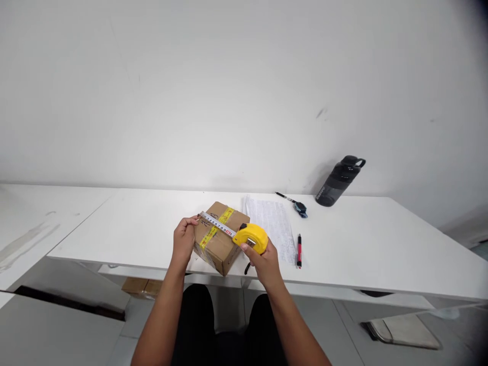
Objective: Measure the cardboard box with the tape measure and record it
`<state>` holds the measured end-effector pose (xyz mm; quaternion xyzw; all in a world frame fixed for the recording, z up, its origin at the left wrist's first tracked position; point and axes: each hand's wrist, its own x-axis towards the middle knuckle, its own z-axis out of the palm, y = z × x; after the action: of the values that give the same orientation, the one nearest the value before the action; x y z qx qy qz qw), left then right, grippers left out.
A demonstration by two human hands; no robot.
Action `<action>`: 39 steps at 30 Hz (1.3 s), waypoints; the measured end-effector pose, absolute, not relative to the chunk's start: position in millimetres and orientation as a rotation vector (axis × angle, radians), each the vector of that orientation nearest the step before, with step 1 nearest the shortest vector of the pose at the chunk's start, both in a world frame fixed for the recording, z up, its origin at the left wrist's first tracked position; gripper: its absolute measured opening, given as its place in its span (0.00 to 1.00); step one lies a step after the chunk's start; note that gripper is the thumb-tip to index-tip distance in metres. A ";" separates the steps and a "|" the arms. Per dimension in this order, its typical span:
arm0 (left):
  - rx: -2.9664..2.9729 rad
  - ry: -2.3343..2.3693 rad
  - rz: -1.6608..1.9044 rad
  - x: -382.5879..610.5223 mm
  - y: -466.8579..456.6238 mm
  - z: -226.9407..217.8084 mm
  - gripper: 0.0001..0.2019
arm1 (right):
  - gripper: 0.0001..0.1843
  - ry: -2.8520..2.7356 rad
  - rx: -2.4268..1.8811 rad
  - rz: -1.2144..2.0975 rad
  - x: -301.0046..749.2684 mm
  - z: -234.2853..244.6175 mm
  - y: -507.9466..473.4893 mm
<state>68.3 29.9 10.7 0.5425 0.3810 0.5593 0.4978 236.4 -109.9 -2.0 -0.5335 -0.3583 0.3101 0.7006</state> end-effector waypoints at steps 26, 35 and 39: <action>1.304 0.868 0.848 -8.1 6.0 4.9 0.30 | 0.27 -0.576 -0.962 0.529 223.7 -11.4 -179.8; 1.754 1.360 1.350 -28.5 -19.6 -64.0 0.27 | 0.26 -0.572 -0.906 0.644 207.8 8.4 -176.6; 1.578 1.253 1.456 -5.8 -43.7 -58.1 0.30 | 0.24 -0.635 -1.125 0.547 179.0 15.0 -168.3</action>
<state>-5.8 -43.7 -58.1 0.6010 0.4771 0.5545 0.3221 179.0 -168.3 15.0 -0.5174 -0.2923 0.2516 0.7639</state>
